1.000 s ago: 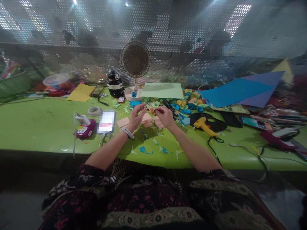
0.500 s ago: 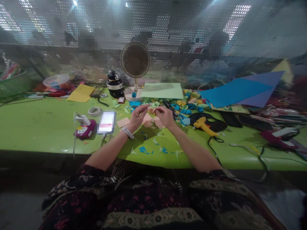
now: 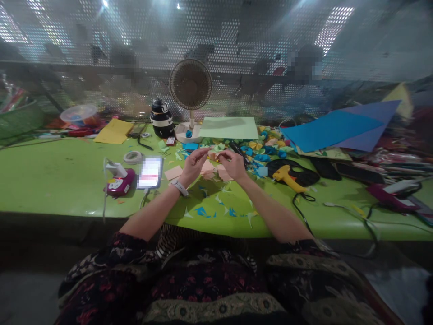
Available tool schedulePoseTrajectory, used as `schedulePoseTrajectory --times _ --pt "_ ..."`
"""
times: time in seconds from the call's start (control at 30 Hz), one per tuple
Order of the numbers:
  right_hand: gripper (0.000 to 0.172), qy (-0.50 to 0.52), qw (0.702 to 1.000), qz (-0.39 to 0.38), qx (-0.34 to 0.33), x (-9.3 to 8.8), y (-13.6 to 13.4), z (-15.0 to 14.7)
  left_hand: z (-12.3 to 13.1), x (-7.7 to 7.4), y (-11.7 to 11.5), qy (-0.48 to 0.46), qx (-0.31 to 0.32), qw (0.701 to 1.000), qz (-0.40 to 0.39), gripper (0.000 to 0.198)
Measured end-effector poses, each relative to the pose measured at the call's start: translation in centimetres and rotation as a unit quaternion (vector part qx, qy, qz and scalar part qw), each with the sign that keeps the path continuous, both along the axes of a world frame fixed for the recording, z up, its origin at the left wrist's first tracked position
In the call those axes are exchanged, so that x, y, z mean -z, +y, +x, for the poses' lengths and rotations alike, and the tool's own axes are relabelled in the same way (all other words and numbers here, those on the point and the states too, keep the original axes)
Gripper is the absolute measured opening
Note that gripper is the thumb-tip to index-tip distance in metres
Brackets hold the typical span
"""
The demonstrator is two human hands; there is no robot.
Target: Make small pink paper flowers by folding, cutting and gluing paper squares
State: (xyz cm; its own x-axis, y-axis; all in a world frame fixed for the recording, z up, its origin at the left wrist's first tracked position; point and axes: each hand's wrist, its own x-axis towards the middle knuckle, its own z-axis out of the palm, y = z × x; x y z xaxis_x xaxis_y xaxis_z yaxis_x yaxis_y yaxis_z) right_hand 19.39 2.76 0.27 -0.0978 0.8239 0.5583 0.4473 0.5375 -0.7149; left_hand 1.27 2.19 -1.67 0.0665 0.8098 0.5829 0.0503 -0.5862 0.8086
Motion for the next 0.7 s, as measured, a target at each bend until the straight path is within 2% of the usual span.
schedulePoseTrajectory --times 0.13,0.23,0.37,0.47,0.6,0.7 --pt "0.02 -0.032 0.999 0.02 0.011 0.3 0.1 0.0 -0.1 0.5 0.4 0.01 -0.009 1.0 0.004 0.031" --pt "0.021 -0.112 0.99 0.08 0.031 0.5 0.0 0.1 -0.2 0.8 0.6 0.061 -0.036 0.997 0.04 0.03" --pt "0.024 -0.244 0.955 0.164 0.044 0.5 -0.3 0.1 -0.2 0.9 0.5 0.132 -0.051 0.984 0.111 0.03" --pt "0.025 -0.312 0.928 0.199 0.051 0.2 -0.7 -0.1 -0.1 1.1 0.3 0.153 -0.048 0.977 0.139 0.033" --pt "0.028 -0.373 0.899 0.226 0.053 0.0 -1.2 -0.4 -0.2 1.7 0.3 0.165 -0.038 0.981 0.093 0.039" --pt "0.03 -0.376 0.897 0.225 0.054 -0.1 -1.3 -0.5 -0.3 2.0 0.4 0.188 -0.051 0.979 0.056 0.04"
